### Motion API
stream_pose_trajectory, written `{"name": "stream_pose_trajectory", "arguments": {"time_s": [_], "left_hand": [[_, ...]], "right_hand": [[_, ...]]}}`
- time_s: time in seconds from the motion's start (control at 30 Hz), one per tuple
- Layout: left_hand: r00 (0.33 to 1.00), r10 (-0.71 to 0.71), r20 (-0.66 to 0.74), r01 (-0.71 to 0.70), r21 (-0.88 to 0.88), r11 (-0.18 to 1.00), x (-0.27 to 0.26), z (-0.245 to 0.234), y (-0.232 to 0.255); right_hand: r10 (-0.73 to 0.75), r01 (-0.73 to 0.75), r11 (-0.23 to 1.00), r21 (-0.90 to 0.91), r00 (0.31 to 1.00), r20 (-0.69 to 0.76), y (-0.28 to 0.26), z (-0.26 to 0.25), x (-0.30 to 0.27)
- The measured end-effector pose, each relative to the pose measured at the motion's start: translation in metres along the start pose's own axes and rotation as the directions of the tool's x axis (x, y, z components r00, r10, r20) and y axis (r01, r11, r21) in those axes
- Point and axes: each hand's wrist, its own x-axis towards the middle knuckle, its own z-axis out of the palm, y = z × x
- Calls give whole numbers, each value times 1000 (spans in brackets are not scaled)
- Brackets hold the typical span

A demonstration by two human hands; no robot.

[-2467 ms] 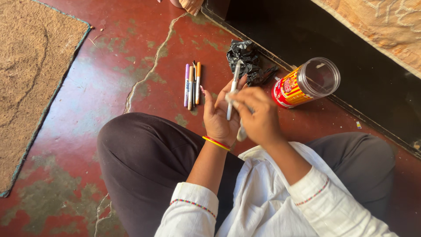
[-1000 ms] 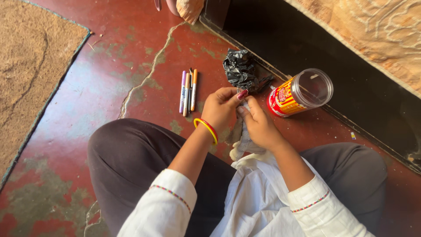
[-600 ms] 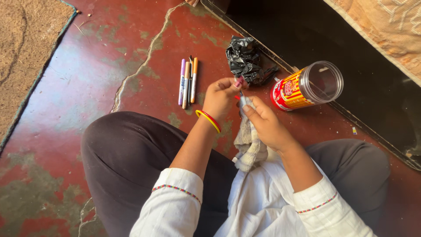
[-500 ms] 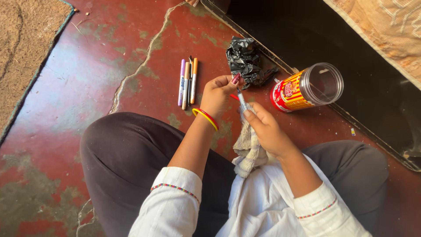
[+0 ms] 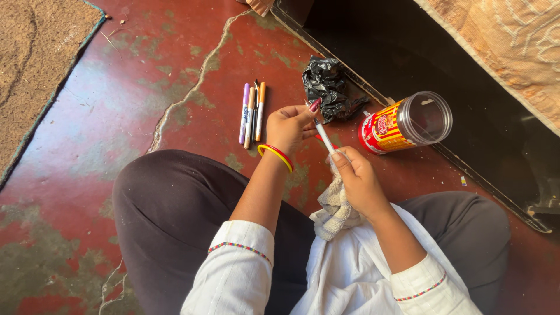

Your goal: The person sits on the floor and wipes several markers with a cloth. They handle each marker individually, rubbing the body and cap with the cloth, then place them back on the floor.

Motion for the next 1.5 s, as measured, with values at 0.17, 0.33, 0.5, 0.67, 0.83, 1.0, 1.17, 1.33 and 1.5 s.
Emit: {"name": "stream_pose_trajectory", "arguments": {"time_s": [0.17,0.33,0.5,0.67,0.83,1.0,1.17,1.33,1.5], "left_hand": [[999,7,-36,-4,73,997,-12,7,13],[1000,22,-8,-22,54,998,-22,12,23],[1000,-5,25,1,130,991,-26,16,16],[997,73,36,-74,57,996,-27,16,1],[989,133,-60,-124,128,984,-26,16,-1],[974,186,-130,-135,325,936,-25,18,12],[974,184,-132,-123,372,920,-31,19,17],[988,147,-47,-130,266,955,-29,23,4],[989,148,7,-148,141,979,-26,25,-7]], "right_hand": [[7,-11,999,-48,998,-67,6,-6,-7],[12,19,964,265,993,-116,9,-19,-2],[-127,167,894,416,984,-123,-1,-25,12],[-177,170,910,379,984,-16,-7,-3,13],[-179,176,923,343,984,-22,2,9,0],[-108,92,955,281,993,43,13,-1,-1],[-12,21,885,465,1000,-23,4,-18,20],[-30,4,906,424,998,54,-7,-13,28],[94,-209,764,610,972,214,-7,-3,28]]}}
